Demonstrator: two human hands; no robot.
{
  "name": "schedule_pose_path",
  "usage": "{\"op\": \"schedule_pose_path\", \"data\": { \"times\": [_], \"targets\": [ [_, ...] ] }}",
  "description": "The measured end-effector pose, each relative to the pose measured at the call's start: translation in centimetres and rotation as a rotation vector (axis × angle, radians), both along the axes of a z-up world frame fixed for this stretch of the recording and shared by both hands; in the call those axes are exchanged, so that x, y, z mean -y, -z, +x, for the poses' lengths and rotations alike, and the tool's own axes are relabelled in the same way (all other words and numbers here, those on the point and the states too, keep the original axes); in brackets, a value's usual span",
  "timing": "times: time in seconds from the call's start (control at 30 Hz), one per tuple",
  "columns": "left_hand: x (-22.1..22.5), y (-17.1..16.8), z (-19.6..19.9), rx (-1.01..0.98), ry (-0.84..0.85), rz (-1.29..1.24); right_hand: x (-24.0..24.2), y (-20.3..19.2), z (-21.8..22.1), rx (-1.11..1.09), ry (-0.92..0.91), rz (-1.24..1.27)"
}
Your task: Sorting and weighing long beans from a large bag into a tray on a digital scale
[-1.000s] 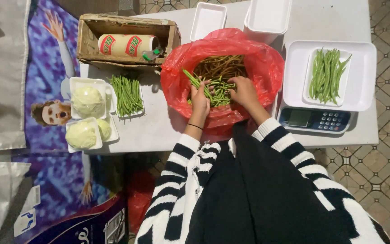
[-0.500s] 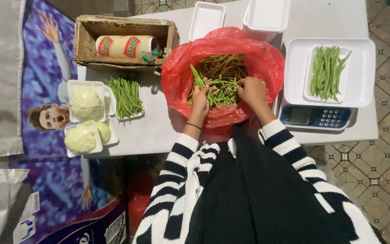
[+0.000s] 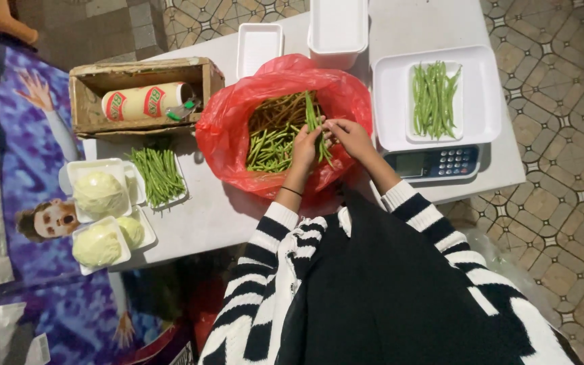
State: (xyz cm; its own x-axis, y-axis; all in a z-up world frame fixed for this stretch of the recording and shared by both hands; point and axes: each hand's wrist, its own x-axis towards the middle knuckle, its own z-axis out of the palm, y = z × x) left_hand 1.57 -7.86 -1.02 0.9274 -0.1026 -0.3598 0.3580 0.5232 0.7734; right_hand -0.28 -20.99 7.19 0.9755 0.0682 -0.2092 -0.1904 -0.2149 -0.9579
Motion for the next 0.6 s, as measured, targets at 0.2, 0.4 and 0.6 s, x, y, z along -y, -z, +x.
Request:
{"op": "schedule_pose_path", "data": {
  "times": [0.2, 0.4, 0.6],
  "targets": [
    [7.5, -2.6, 1.5, 0.087, 0.183, 0.034, 7.8, 0.8, 0.7, -0.028, 0.229, 0.324],
    [17.7, -6.0, 1.7, 0.109, 0.42, 0.203, 16.3, -1.7, 0.3, -0.046, 0.391, 0.228],
    [25.1, -11.9, 0.0, 0.126, 0.555, 0.579, 22.9, -3.4, 0.1, -0.166, 0.465, 0.333]
  ]
}}
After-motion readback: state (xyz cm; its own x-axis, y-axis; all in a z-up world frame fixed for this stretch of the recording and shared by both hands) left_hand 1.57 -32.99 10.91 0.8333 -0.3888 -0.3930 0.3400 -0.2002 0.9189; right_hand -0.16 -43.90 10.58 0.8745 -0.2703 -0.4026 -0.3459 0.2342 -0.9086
